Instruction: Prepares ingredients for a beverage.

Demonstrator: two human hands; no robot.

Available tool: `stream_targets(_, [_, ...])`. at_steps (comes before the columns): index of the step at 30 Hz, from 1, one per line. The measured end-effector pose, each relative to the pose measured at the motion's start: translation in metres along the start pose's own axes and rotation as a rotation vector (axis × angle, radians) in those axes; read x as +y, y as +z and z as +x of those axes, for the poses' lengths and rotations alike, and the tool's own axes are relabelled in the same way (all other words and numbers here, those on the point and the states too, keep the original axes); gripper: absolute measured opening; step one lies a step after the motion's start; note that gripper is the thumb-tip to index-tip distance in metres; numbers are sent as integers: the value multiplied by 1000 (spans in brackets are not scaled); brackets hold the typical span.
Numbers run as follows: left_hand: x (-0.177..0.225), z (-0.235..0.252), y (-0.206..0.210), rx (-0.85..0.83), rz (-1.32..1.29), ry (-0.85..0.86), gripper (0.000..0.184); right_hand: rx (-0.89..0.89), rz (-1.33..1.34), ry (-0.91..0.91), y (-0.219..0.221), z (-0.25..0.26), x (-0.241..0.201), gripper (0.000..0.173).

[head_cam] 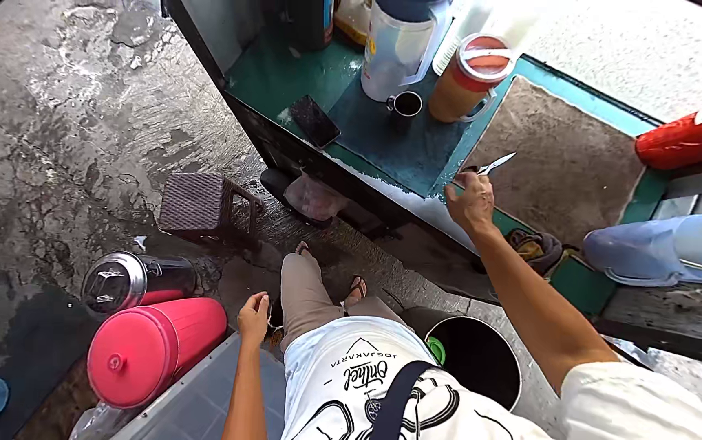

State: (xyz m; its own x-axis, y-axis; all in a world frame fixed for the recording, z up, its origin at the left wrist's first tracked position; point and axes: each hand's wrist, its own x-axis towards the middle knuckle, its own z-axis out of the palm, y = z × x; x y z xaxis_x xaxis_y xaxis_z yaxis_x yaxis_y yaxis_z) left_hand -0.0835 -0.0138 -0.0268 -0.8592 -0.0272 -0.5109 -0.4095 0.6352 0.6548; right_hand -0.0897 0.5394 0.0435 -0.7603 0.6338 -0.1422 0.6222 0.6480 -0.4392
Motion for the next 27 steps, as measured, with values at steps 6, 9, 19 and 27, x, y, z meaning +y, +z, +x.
stream_targets(6, [104, 115, 4, -132, 30, 231, 32, -395, 140, -141, 56, -59, -64, 40])
stream_targets(9, [145, 175, 10, -281, 82, 326, 34, -655, 333, 16, 100, -59, -115, 50])
stream_targets(19, [143, 292, -82, -614, 181, 377, 30, -48, 1553, 1090, 292, 85, -292, 31])
stream_targets(27, [106, 323, -183, -453, 352, 359, 25, 95, 1476, 1059, 324, 81, -306, 26])
